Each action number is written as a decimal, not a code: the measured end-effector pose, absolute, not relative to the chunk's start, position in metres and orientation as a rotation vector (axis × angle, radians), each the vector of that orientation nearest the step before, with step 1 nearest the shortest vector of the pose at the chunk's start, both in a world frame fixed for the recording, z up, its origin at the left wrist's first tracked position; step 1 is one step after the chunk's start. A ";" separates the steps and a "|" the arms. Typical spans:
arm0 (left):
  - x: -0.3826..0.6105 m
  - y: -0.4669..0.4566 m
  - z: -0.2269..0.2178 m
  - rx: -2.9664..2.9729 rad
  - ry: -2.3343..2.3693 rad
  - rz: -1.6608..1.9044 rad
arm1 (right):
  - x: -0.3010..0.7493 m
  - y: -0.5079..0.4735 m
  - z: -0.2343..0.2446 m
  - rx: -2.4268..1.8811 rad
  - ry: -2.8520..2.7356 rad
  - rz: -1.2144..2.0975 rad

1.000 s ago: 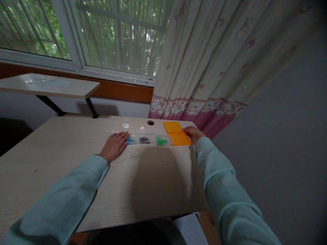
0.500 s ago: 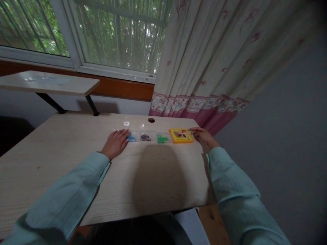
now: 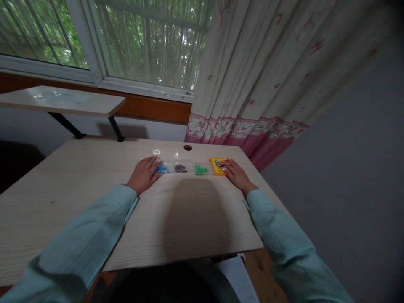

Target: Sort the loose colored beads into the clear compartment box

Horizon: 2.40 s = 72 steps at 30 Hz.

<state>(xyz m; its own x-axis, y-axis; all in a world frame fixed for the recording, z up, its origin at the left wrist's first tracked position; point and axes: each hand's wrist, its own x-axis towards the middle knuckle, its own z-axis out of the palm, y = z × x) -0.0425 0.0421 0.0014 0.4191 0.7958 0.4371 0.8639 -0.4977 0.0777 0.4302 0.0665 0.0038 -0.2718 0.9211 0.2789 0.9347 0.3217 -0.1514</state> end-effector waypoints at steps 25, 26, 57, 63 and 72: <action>-0.058 0.045 -0.003 -2.397 -1.678 -0.752 | 0.405 0.078 0.090 -1.518 -2.218 0.245; -0.058 0.045 -0.003 -2.399 -1.671 -0.758 | 0.414 0.079 0.087 -1.554 -2.224 0.306; -0.058 0.049 -0.004 -2.475 -1.581 -0.767 | 0.403 0.077 0.087 -1.520 -2.108 0.351; -0.056 0.048 -0.003 -2.571 -1.543 -0.838 | 0.417 0.073 0.083 -1.555 -2.200 0.310; -0.058 0.047 -0.002 -2.660 -1.488 -0.853 | 0.233 0.060 0.062 -1.125 -2.654 0.160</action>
